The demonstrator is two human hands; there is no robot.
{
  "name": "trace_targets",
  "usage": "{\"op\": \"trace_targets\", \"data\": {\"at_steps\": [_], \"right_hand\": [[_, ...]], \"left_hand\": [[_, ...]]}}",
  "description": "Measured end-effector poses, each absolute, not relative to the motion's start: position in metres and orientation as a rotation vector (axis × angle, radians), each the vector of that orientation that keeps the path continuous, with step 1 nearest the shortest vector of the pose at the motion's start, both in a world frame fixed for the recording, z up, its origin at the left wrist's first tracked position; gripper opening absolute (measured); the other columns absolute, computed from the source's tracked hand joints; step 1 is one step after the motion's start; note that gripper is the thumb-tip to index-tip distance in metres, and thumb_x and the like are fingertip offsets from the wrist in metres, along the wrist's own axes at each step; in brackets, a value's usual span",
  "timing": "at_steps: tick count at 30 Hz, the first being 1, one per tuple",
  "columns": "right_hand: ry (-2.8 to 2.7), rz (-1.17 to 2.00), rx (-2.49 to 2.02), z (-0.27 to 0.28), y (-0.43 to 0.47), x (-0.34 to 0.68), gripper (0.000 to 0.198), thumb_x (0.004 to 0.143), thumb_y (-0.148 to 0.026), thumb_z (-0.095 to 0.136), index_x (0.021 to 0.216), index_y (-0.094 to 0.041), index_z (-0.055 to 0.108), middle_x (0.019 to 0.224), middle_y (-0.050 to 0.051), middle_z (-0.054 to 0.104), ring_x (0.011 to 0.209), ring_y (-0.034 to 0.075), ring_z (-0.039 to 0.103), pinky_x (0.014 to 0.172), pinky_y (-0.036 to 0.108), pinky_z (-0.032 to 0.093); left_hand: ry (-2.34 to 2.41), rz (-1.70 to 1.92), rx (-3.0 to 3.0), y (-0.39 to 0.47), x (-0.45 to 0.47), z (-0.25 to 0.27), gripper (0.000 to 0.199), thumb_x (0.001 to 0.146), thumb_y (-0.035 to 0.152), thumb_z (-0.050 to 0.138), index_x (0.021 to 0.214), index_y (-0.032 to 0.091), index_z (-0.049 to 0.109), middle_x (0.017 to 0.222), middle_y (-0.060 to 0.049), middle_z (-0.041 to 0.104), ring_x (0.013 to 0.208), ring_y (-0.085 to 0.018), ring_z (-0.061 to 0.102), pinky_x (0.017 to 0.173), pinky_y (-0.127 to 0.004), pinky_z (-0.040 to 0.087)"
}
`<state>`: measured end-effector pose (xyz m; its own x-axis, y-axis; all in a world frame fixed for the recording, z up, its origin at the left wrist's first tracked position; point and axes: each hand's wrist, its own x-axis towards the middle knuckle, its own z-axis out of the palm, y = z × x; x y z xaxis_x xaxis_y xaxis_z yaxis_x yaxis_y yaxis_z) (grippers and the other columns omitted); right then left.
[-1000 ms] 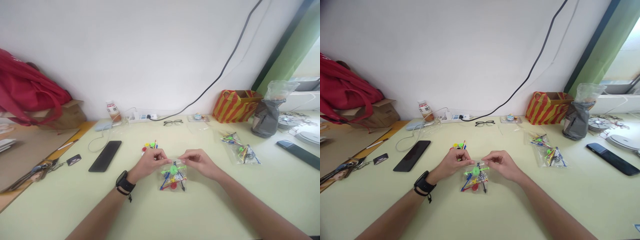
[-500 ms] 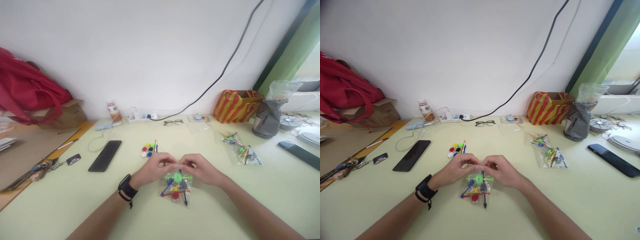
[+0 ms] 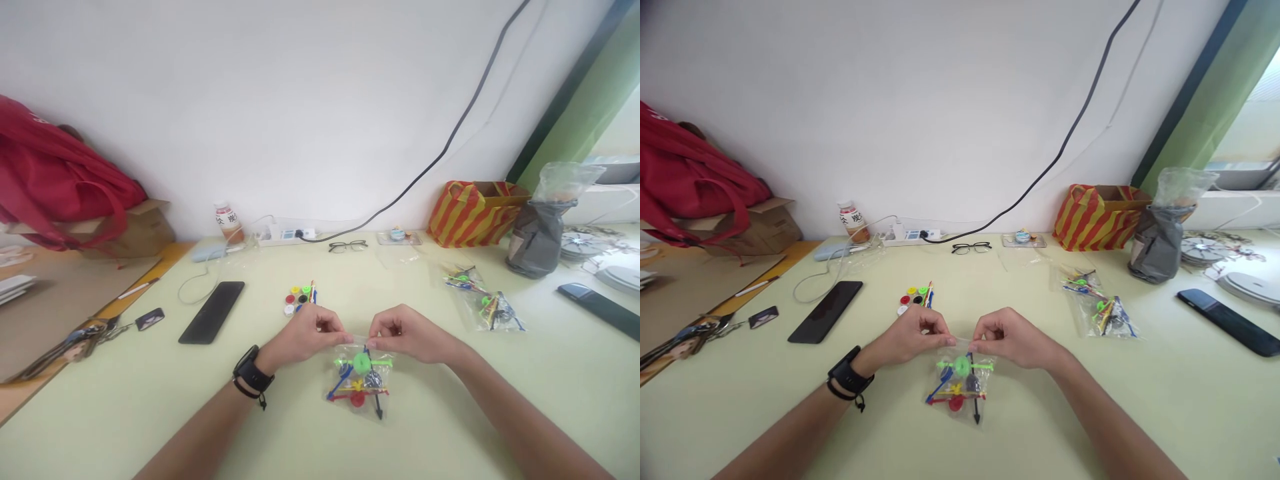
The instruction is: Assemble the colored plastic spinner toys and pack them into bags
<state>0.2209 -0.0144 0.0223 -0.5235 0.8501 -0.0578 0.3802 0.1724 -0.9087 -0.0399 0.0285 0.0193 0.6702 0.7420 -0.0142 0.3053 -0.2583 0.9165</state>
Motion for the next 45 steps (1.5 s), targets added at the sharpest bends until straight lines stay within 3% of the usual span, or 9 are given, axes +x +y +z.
{"op": "trace_targets", "data": {"at_steps": [4,9,13,17,21,25,29,38,45], "right_hand": [[-1.99,1.384,-1.116,0.026,-0.013,0.23,0.034,0.088,-0.051,0.074,0.083,-0.018,0.071,0.061,-0.006,0.045,0.058,0.011,0.035,0.053,0.026,0.029],[-1.879,1.064,-1.109,0.03,-0.009,0.234,0.033,0.094,-0.051,0.066,0.086,-0.019,0.067,0.084,0.004,0.067,0.078,0.018,0.059,0.074,0.031,0.05],[-1.693,0.784,-1.193,0.027,-0.005,0.239,0.033,0.096,-0.053,0.063,0.091,-0.021,0.067,0.085,0.006,0.072,0.08,0.021,0.067,0.074,0.034,0.056],[-1.596,0.148,-1.216,0.016,0.0,0.251,0.018,0.095,-0.041,0.067,0.089,-0.025,0.073,0.093,0.008,0.077,0.086,0.025,0.071,0.083,0.041,0.057],[-1.768,-0.159,-1.16,-0.004,0.012,0.26,0.012,0.095,-0.027,0.064,0.088,-0.026,0.074,0.102,0.009,0.078,0.098,0.027,0.072,0.09,0.043,0.056],[-2.014,-0.19,-1.318,-0.025,0.027,0.262,0.021,0.097,-0.021,0.054,0.088,-0.024,0.073,0.103,0.008,0.078,0.097,0.025,0.072,0.089,0.041,0.054],[-2.069,-0.177,-1.544,-0.035,0.036,0.269,0.019,0.095,-0.023,0.053,0.093,-0.023,0.071,0.1,0.008,0.078,0.094,0.026,0.071,0.083,0.038,0.052],[-1.898,-0.276,-1.776,-0.036,0.036,0.286,0.025,0.093,-0.03,0.057,0.112,-0.019,0.069,0.112,0.016,0.074,0.11,0.035,0.067,0.093,0.049,0.052],[-2.211,0.261,-1.198,-0.022,0.004,0.222,0.053,0.1,-0.041,0.058,0.15,-0.025,0.05,0.152,0.012,0.055,0.142,0.029,0.049,0.118,0.048,0.042]], "left_hand": [[0.837,0.567,1.872,0.028,-0.041,0.022,0.034,0.086,0.045,0.077,0.074,0.014,0.072,0.065,-0.001,0.064,0.061,-0.011,0.049,0.056,-0.023,0.037],[0.934,0.737,1.913,0.036,-0.047,0.016,0.044,0.081,0.051,0.08,0.064,0.015,0.06,0.06,0.003,0.053,0.057,-0.009,0.041,0.052,-0.023,0.029],[1.079,0.922,1.998,0.045,-0.052,0.012,0.044,0.091,0.051,0.069,0.066,0.017,0.058,0.059,0.003,0.05,0.056,-0.01,0.04,0.052,-0.025,0.031],[1.294,1.171,2.229,0.057,-0.061,0.013,0.03,0.099,0.042,0.059,0.079,0.02,0.065,0.083,-0.004,0.069,0.083,-0.019,0.06,0.078,-0.032,0.048],[1.459,1.062,2.406,0.066,-0.074,0.007,0.024,0.096,0.041,0.062,0.111,0.025,0.072,0.122,-0.008,0.071,0.123,-0.029,0.057,0.107,-0.045,0.043],[1.602,0.66,2.473,0.068,-0.083,-0.008,0.054,0.092,0.059,0.062,0.14,0.035,0.062,0.158,-0.006,0.049,0.151,-0.042,0.03,0.118,-0.062,0.029],[1.546,0.531,2.503,0.067,-0.084,-0.017,0.067,0.093,0.066,0.058,0.152,0.036,0.05,0.164,-0.007,0.041,0.153,-0.042,0.027,0.121,-0.063,0.026],[1.435,0.613,2.492,0.067,-0.074,-0.025,0.063,0.097,0.062,0.056,0.149,0.028,0.054,0.162,-0.01,0.045,0.154,-0.037,0.03,0.125,-0.058,0.024],[1.053,0.595,2.326,0.042,-0.055,-0.002,0.057,0.106,0.044,0.046,0.161,0.038,0.032,0.172,-0.001,0.022,0.159,-0.028,0.018,0.128,-0.049,0.025]]}}
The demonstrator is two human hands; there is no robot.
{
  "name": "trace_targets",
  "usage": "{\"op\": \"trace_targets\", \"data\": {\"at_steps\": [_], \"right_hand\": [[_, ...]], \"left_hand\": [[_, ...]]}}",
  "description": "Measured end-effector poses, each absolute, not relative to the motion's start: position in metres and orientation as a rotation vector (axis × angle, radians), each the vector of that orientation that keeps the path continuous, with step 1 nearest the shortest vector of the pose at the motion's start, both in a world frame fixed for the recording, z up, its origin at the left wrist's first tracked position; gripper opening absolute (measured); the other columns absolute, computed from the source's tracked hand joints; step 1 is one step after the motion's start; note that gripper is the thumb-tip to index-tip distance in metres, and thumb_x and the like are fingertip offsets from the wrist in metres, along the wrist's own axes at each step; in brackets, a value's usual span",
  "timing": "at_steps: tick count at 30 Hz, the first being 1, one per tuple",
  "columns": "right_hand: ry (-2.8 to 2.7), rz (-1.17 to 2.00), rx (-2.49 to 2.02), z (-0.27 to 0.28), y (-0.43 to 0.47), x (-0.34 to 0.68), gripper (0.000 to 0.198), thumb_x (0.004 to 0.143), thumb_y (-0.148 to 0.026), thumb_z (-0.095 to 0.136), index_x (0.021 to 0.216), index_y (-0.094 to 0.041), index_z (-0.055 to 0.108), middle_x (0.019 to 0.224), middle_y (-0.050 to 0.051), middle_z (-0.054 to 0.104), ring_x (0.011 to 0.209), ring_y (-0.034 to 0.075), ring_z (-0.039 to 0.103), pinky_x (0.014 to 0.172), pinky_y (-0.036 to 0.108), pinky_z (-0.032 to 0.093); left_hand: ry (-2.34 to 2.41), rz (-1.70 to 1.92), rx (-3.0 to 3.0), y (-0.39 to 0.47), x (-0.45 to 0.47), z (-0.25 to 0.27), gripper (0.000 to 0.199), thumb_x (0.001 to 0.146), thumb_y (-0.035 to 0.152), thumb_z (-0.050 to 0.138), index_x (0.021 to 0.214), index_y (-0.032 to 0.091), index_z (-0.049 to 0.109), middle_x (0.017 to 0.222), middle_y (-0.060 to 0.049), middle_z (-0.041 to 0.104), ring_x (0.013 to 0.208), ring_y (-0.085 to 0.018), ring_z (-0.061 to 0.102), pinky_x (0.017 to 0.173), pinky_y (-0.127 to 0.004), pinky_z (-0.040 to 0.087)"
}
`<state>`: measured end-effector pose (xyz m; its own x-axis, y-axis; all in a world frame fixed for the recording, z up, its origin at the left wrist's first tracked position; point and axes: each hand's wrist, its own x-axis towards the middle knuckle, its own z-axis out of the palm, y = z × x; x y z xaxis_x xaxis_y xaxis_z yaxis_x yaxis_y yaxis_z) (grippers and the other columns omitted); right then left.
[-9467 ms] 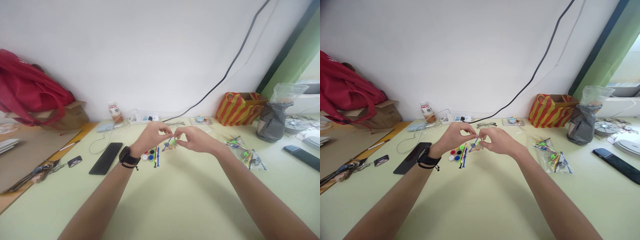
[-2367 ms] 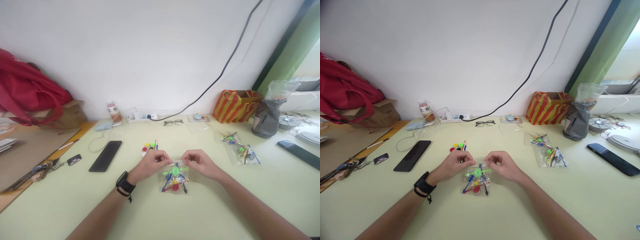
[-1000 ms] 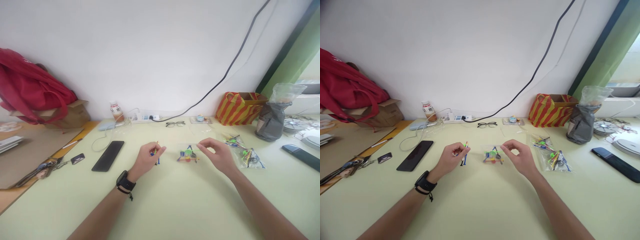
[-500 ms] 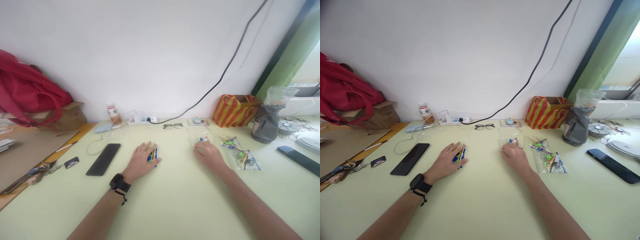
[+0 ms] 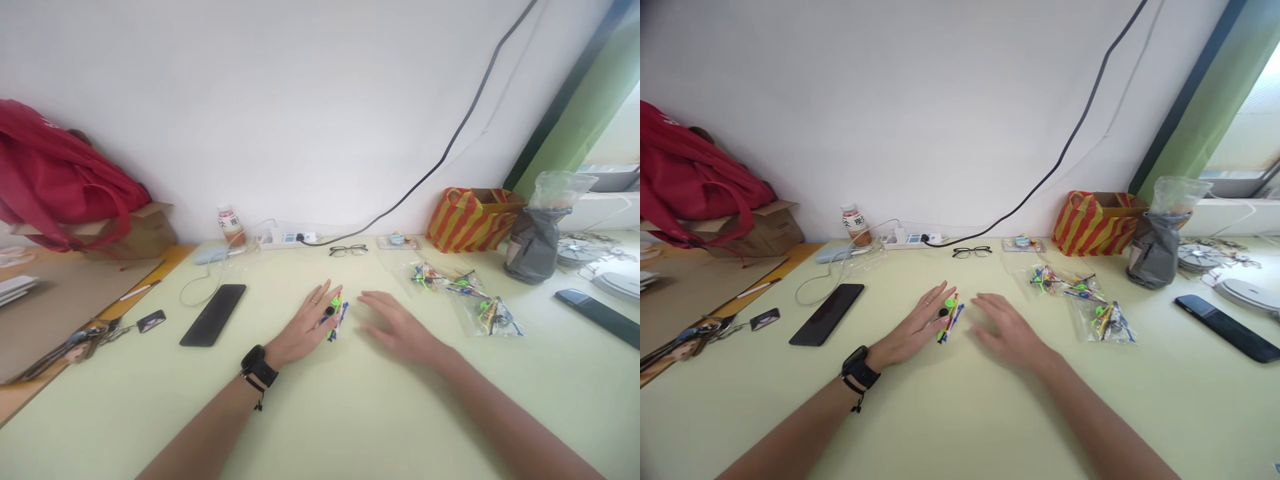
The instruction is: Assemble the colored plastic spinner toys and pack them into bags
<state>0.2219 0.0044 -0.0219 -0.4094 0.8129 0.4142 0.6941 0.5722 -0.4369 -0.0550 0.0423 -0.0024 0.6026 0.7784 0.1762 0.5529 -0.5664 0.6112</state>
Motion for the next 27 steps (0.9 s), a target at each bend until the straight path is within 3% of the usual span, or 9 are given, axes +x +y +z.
{"op": "trace_targets", "data": {"at_steps": [2,4,7,12,17,22,27], "right_hand": [[-2.301,0.358,-1.11,-0.019,-0.005,0.205,0.064,0.099,-0.042,0.061,0.158,-0.028,0.041,0.162,0.01,0.043,0.151,0.03,0.037,0.122,0.05,0.037],[-2.334,0.402,-1.096,-0.019,-0.01,0.198,0.062,0.099,-0.042,0.062,0.157,-0.029,0.043,0.162,0.009,0.043,0.153,0.031,0.034,0.122,0.053,0.037],[-2.323,0.403,-1.112,-0.02,-0.008,0.201,0.048,0.1,-0.037,0.061,0.146,-0.027,0.056,0.151,0.011,0.056,0.146,0.031,0.044,0.118,0.052,0.042],[-2.247,0.404,-1.133,-0.02,0.002,0.213,0.029,0.1,-0.021,0.056,0.126,-0.026,0.069,0.129,0.012,0.067,0.124,0.029,0.06,0.104,0.047,0.052],[-2.212,0.499,-1.152,-0.017,0.003,0.214,0.024,0.099,-0.015,0.053,0.112,-0.024,0.071,0.108,0.009,0.07,0.106,0.025,0.064,0.093,0.041,0.053],[-2.222,0.498,-1.168,-0.017,0.004,0.218,0.025,0.098,-0.012,0.051,0.107,-0.024,0.071,0.104,0.008,0.07,0.101,0.024,0.064,0.089,0.039,0.052],[-2.143,0.455,-1.253,-0.02,0.007,0.224,0.02,0.1,-0.017,0.051,0.101,-0.023,0.07,0.1,0.008,0.07,0.095,0.023,0.065,0.083,0.037,0.051]], "left_hand": [[1.016,0.722,2.262,0.039,-0.053,0.003,0.057,0.104,0.03,0.046,0.159,0.037,0.035,0.17,-0.002,0.028,0.157,-0.026,0.025,0.126,-0.047,0.029],[1.002,0.802,2.251,0.04,-0.054,0.004,0.058,0.095,0.017,0.053,0.15,0.033,0.047,0.158,-0.006,0.045,0.147,-0.027,0.04,0.122,-0.047,0.037],[1.027,0.822,2.292,0.047,-0.058,0.001,0.052,0.082,0.008,0.059,0.13,0.027,0.061,0.133,-0.007,0.06,0.122,-0.026,0.057,0.109,-0.044,0.048],[1.023,0.869,2.21,0.056,-0.055,-0.012,0.033,0.091,0.014,0.058,0.123,0.023,0.063,0.12,-0.007,0.061,0.09,-0.017,0.064,0.083,-0.032,0.055],[1.063,0.978,2.171,0.054,-0.048,-0.013,0.019,0.097,0.027,0.06,0.116,0.024,0.066,0.12,-0.006,0.061,0.096,-0.017,0.064,0.083,-0.03,0.053],[1.156,0.927,2.299,0.046,-0.052,-0.003,0.011,0.093,0.03,0.067,0.101,0.023,0.07,0.097,-0.003,0.065,0.092,-0.02,0.063,0.081,-0.032,0.05],[1.077,0.817,2.343,0.043,-0.051,-0.005,0.012,0.089,0.031,0.072,0.1,0.026,0.076,0.1,-0.004,0.068,0.099,-0.023,0.062,0.092,-0.037,0.049]]}}
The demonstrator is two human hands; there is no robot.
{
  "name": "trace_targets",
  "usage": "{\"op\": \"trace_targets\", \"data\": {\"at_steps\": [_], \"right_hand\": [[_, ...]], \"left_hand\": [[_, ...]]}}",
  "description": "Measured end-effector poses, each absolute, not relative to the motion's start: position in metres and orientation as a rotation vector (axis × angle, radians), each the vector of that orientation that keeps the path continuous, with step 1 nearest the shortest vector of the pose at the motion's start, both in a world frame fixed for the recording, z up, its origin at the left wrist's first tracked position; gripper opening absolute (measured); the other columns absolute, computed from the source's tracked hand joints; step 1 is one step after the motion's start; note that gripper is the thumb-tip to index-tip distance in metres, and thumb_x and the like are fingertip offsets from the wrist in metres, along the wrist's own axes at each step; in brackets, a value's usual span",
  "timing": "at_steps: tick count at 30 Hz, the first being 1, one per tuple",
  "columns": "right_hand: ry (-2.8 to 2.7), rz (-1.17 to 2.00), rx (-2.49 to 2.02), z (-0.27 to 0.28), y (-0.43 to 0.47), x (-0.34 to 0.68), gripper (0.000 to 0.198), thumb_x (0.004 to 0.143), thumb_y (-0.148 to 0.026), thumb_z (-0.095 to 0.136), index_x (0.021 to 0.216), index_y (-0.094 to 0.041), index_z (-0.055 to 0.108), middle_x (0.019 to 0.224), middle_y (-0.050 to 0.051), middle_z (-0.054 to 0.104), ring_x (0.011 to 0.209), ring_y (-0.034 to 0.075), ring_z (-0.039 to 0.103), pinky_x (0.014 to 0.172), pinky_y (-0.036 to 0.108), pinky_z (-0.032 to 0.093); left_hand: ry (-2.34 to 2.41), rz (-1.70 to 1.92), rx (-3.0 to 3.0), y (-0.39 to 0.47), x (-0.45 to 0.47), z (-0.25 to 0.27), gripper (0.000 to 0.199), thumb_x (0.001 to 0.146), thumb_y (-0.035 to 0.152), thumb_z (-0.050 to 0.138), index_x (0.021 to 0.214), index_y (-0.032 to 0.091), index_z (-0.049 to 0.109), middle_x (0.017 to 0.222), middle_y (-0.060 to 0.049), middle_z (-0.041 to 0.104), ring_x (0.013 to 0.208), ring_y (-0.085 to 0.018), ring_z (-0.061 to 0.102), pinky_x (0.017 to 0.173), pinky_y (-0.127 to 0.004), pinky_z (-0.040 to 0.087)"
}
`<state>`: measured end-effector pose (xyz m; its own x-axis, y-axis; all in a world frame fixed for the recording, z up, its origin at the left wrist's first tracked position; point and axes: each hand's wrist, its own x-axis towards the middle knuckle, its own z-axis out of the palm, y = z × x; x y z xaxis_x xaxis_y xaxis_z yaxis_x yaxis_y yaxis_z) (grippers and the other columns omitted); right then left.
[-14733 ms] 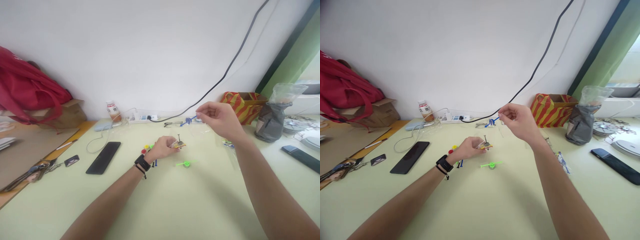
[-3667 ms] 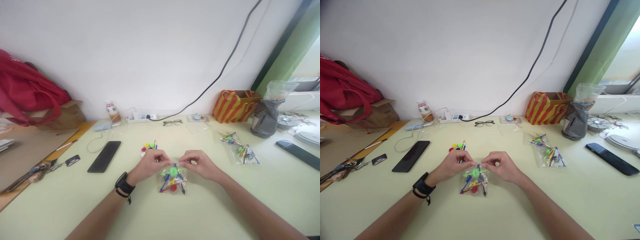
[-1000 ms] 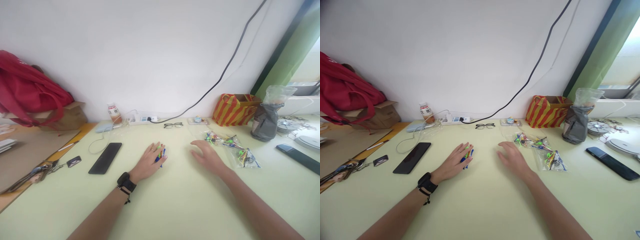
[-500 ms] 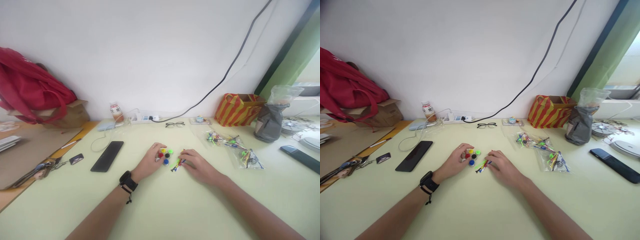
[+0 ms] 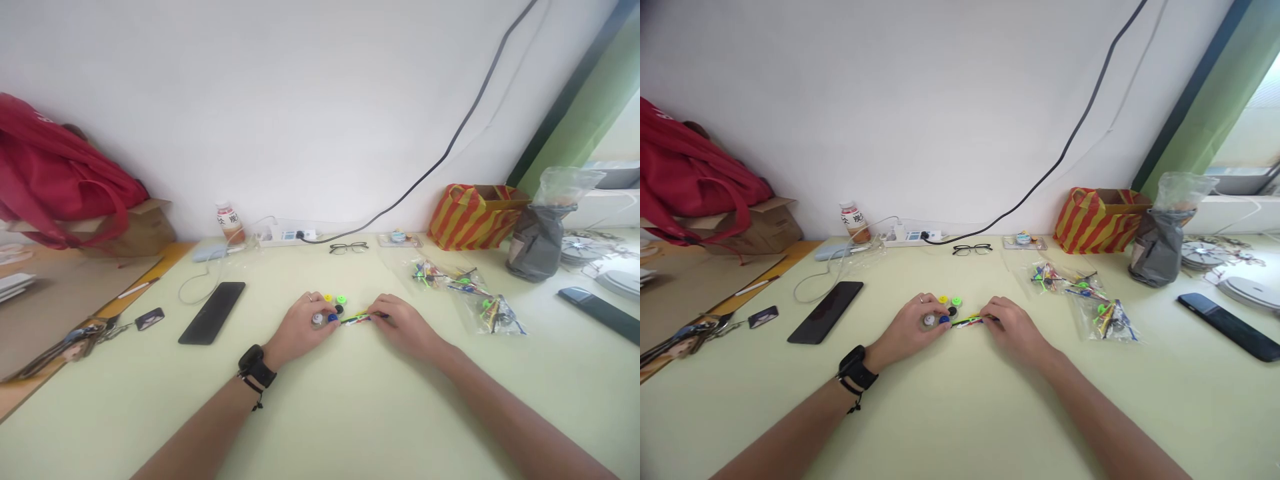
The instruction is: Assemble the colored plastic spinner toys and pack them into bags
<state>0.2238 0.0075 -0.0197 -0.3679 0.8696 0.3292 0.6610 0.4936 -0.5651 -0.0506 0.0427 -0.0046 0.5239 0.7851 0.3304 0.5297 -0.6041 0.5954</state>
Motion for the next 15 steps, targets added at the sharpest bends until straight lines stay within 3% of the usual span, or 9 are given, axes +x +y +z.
{"op": "trace_targets", "data": {"at_steps": [10,15], "right_hand": [[-1.988,0.43,-1.404,-0.0231,0.0106,0.23,0.015,0.097,-0.022,0.053,0.097,-0.023,0.068,0.093,0.004,0.07,0.077,0.019,0.065,0.071,0.034,0.05],[-1.947,0.307,-1.516,-0.0273,0.0129,0.2335,0.015,0.096,-0.021,0.054,0.101,-0.024,0.068,0.099,0.005,0.072,0.086,0.023,0.067,0.074,0.037,0.051]], "left_hand": [[0.99,0.765,2.36,0.0424,-0.0511,-0.0055,0.013,0.089,0.035,0.075,0.1,0.028,0.076,0.103,-0.003,0.068,0.103,-0.024,0.059,0.092,-0.038,0.049],[0.987,0.816,2.387,0.0442,-0.0522,-0.0082,0.013,0.092,0.025,0.07,0.104,0.028,0.075,0.107,-0.004,0.067,0.106,-0.023,0.06,0.096,-0.039,0.049]]}}
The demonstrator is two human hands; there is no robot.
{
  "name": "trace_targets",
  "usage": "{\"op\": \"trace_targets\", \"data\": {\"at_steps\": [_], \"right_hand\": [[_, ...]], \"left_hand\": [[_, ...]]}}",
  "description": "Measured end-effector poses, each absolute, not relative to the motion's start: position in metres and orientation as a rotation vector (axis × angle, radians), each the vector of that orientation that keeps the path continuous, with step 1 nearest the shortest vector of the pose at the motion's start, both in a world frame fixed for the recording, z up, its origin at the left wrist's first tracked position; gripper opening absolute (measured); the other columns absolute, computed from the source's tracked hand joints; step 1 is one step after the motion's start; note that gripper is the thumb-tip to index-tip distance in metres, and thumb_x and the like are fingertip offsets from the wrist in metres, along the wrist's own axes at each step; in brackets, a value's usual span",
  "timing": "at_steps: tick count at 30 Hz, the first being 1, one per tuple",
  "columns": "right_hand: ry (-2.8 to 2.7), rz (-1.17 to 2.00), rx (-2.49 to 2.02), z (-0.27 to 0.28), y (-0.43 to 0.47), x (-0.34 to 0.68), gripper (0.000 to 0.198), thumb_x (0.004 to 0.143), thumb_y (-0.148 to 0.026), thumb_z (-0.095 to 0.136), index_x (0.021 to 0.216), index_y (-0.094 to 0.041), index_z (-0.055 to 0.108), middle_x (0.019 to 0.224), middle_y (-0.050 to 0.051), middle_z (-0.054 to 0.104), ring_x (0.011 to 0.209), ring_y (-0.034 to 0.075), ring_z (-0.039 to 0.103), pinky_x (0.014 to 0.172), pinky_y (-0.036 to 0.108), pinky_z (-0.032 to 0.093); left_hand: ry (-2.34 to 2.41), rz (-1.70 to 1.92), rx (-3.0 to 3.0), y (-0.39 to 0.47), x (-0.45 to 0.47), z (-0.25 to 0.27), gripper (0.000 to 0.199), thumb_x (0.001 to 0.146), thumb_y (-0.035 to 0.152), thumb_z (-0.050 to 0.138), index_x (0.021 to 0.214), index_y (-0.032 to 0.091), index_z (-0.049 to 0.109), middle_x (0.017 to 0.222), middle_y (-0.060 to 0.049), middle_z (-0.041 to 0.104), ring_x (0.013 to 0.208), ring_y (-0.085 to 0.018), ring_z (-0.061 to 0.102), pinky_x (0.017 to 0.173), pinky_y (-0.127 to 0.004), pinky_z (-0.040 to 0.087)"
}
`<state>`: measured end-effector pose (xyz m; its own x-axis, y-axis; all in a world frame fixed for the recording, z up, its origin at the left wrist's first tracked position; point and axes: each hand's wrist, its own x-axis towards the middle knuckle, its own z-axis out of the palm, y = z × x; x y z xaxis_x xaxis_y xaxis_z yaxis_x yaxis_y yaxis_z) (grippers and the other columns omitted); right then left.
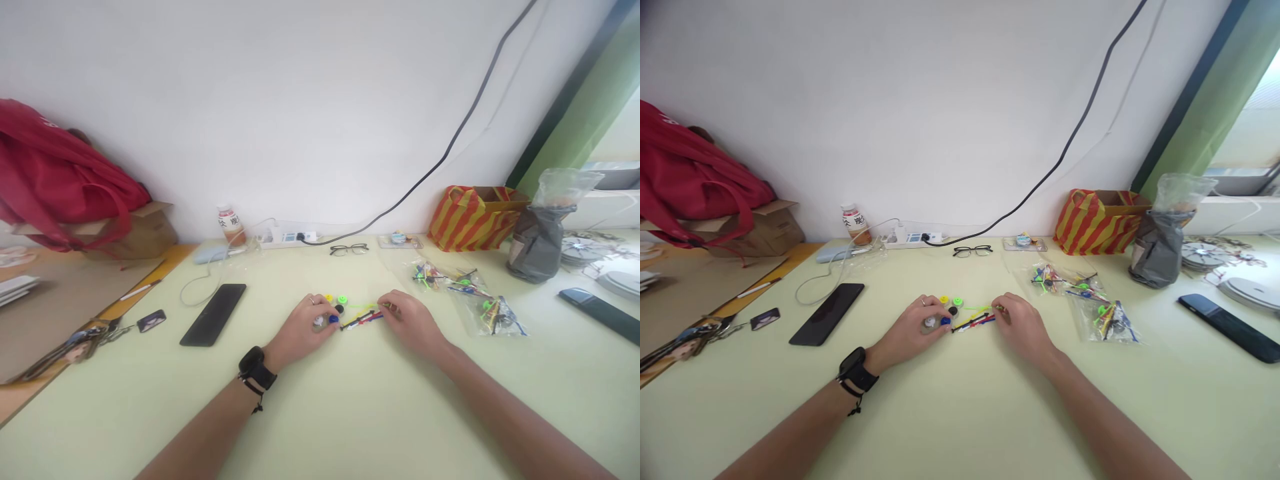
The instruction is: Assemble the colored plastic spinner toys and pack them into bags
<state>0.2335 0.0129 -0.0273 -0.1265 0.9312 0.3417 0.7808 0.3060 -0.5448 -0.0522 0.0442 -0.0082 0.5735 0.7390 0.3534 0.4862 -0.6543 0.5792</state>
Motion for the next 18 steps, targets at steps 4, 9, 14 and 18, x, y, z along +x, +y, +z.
{"op": "trace_targets", "data": {"at_steps": [4,9,14,18], "right_hand": [[-1.951,0.229,-1.414,-0.025,0.013,0.235,0.019,0.096,-0.019,0.056,0.111,-0.024,0.067,0.113,0.008,0.07,0.108,0.027,0.065,0.091,0.042,0.052],[-2.149,0.297,-1.218,-0.022,0.007,0.225,0.021,0.099,-0.02,0.058,0.112,-0.029,0.071,0.113,0.008,0.068,0.111,0.027,0.061,0.093,0.042,0.053],[-2.197,0.296,-1.197,-0.028,0.007,0.219,0.018,0.098,-0.017,0.061,0.109,-0.027,0.07,0.11,0.007,0.069,0.109,0.027,0.06,0.093,0.044,0.052],[-2.191,0.299,-1.21,-0.029,0.009,0.223,0.013,0.097,-0.015,0.061,0.103,-0.025,0.068,0.106,0.006,0.07,0.105,0.026,0.062,0.089,0.042,0.052]], "left_hand": [[1.061,0.87,2.38,0.05,-0.055,-0.013,0.024,0.097,0.021,0.061,0.117,0.029,0.073,0.116,-0.005,0.065,0.111,-0.024,0.058,0.101,-0.041,0.049],[1.083,0.835,2.514,0.052,-0.056,-0.016,0.037,0.103,0.019,0.05,0.133,0.032,0.068,0.124,-0.007,0.061,0.114,-0.025,0.053,0.103,-0.044,0.048],[1.083,0.832,2.562,0.048,-0.053,-0.013,0.035,0.103,0.017,0.05,0.124,0.034,0.073,0.126,-0.006,0.059,0.114,-0.024,0.05,0.105,-0.043,0.046],[1.083,0.778,2.575,0.041,-0.05,-0.009,0.041,0.095,0.028,0.067,0.136,0.034,0.066,0.128,-0.007,0.057,0.117,-0.027,0.048,0.108,-0.046,0.043]]}}
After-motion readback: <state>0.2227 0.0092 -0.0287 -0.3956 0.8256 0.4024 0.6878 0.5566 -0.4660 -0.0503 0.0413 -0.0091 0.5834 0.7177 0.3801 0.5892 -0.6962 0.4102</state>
